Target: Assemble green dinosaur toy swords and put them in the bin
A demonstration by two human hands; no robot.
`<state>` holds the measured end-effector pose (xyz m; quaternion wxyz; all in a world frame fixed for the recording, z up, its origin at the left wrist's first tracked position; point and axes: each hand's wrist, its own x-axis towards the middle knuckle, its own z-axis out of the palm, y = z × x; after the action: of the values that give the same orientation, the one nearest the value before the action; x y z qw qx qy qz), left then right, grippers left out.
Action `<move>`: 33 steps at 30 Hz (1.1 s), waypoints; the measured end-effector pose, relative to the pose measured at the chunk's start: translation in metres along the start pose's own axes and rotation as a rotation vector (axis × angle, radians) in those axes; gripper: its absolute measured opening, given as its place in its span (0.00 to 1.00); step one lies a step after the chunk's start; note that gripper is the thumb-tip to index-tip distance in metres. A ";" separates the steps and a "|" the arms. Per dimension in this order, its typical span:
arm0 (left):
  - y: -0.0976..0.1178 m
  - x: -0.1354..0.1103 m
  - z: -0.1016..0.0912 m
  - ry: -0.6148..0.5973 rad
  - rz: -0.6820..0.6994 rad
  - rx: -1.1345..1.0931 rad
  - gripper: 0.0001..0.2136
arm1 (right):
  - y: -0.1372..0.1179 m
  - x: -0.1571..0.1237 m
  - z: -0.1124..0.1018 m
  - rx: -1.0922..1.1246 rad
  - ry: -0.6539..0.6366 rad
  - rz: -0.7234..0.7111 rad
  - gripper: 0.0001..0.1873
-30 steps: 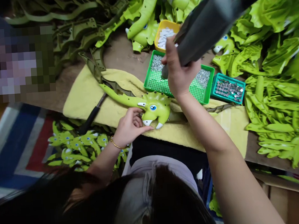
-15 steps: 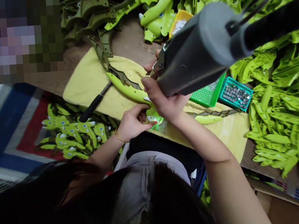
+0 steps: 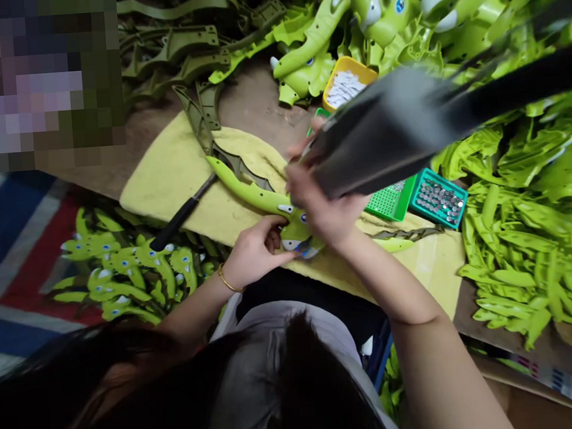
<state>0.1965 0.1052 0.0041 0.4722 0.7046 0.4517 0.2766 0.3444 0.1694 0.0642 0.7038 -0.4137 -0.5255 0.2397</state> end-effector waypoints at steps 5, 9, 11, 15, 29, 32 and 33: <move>-0.001 0.000 0.001 -0.006 0.105 0.048 0.21 | 0.034 0.056 -0.005 -0.025 0.434 -0.143 0.17; 0.002 0.000 0.001 -0.042 0.096 0.041 0.21 | 0.074 0.053 -0.016 -0.110 0.407 -0.080 0.22; 0.002 -0.002 -0.002 -0.069 0.001 -0.063 0.22 | 0.083 0.044 -0.019 -0.131 0.362 -0.058 0.21; -0.003 0.006 -0.016 0.254 -0.267 -0.457 0.23 | 0.090 0.036 -0.021 -0.088 0.327 -0.020 0.19; -0.004 0.040 -0.009 0.262 -0.460 -1.025 0.26 | -0.012 0.008 0.014 0.114 0.113 -0.009 0.18; -0.003 0.039 -0.007 0.260 -0.461 -1.043 0.27 | -0.008 -0.007 0.020 0.001 -0.002 0.023 0.14; -0.003 0.039 -0.007 0.258 -0.458 -1.038 0.27 | -0.004 -0.010 0.020 -0.035 -0.017 0.032 0.15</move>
<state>0.2071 0.1436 0.0026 0.7446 0.2258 0.4520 0.4362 0.3220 0.1663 0.0647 0.6880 -0.4321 -0.5290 0.2454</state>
